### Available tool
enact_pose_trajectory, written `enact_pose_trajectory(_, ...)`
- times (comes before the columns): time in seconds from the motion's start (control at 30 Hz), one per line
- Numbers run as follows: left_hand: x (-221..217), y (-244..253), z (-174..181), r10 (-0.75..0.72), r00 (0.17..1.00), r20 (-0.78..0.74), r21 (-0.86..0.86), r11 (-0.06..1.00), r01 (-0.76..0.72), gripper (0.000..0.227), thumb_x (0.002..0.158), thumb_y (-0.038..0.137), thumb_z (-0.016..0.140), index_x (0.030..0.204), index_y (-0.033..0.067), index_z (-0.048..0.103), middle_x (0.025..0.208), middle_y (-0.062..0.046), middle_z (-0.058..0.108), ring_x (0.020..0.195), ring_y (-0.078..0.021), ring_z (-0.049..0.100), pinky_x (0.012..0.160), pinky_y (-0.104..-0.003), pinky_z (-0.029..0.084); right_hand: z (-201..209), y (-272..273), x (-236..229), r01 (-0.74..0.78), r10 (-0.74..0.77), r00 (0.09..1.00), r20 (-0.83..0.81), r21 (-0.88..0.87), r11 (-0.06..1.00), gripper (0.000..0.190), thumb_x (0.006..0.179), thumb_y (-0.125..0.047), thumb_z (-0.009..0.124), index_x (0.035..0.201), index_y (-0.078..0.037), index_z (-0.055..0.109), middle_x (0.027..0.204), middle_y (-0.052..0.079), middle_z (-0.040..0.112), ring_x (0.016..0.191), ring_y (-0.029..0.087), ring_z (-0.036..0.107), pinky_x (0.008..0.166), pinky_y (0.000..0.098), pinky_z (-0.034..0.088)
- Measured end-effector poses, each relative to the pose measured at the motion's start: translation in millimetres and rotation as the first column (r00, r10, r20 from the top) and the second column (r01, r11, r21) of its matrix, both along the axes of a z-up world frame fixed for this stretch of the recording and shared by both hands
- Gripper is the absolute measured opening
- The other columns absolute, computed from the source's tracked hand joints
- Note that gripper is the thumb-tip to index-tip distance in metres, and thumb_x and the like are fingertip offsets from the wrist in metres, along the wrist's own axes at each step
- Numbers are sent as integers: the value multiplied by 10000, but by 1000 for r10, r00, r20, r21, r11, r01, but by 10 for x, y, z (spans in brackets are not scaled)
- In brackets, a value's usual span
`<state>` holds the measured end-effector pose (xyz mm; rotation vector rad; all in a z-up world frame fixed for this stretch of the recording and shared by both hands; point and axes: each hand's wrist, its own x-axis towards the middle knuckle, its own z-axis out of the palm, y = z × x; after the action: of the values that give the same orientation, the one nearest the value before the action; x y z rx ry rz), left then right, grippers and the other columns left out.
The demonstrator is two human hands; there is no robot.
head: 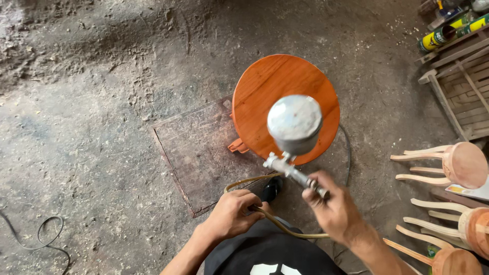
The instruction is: The person sprays a clear coating onto a small wooden stool using a pneumatic spray gun, applying it to the top surface, the legs, and the underside. They then adjust a nearby compressor machine and return to finish spraying the stool.
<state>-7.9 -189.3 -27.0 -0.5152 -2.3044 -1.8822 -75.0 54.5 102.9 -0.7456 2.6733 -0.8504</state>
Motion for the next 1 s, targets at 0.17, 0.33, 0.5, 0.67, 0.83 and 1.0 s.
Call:
enact_pose_trajectory(0.17, -44, -15, 43, -31, 999, -19, 70, 997, 32, 199, 799, 158, 826, 931, 50, 723, 860, -99, 711, 759, -257, 738, 674, -354, 597, 115, 88, -455, 279, -276, 960, -52, 50, 959, 515, 994, -584, 384, 866, -114, 550, 577, -14, 460, 434, 132, 397, 357, 330, 358)
enact_pose_trajectory(0.33, -126, 9, 92, 0, 999, -49, 30, 1000, 1, 196, 795, 165, 837, 905, 51, 720, 828, -99, 706, 731, -274, 713, 644, -372, 570, 368, 111, -907, 308, -312, 930, -193, -51, 950, 531, 1068, -563, 388, 890, -87, 540, 653, -10, 542, 544, 112, 515, 458, 307, 431)
enact_pose_trajectory(0.5, -168, 42, 112, 26, 997, -68, 38, 999, -23, 203, 798, 169, 838, 916, 55, 718, 821, -100, 699, 726, -279, 706, 636, -379, 561, 487, -8, -1319, 465, -433, 829, -353, 6, 885, 516, 1096, -543, 414, 951, -76, 579, 716, 18, 611, 602, 138, 590, 519, 319, 466)
enact_pose_trajectory(0.67, -173, 29, 102, 44, 997, -62, 81, 996, -39, 210, 783, 157, 844, 916, 58, 715, 829, -99, 702, 737, -279, 712, 641, -381, 562, 469, -104, -1332, 377, -361, 874, -327, -15, 926, 529, 1096, -541, 420, 955, -60, 588, 676, -5, 583, 586, 116, 556, 512, 296, 441)
enact_pose_trajectory(0.83, -191, 27, 88, 52, 994, -92, 79, 996, -45, 215, 769, 147, 852, 910, 59, 715, 829, -101, 699, 743, -281, 713, 651, -384, 565, 276, -66, -863, 242, -245, 969, -34, -75, 967, 479, 1033, -550, 391, 948, -121, 587, 593, -41, 472, 483, 94, 431, 417, 280, 367)
enact_pose_trajectory(1.0, -201, 13, 90, 43, 992, -116, 70, 997, -35, 217, 759, 138, 853, 909, 55, 719, 830, -106, 698, 750, -285, 709, 658, -387, 565, 96, -49, -377, 164, -164, 986, 2, 23, 986, 505, 1004, -557, 363, 816, -121, 535, 549, -38, 436, 410, 102, 361, 337, 304, 324)
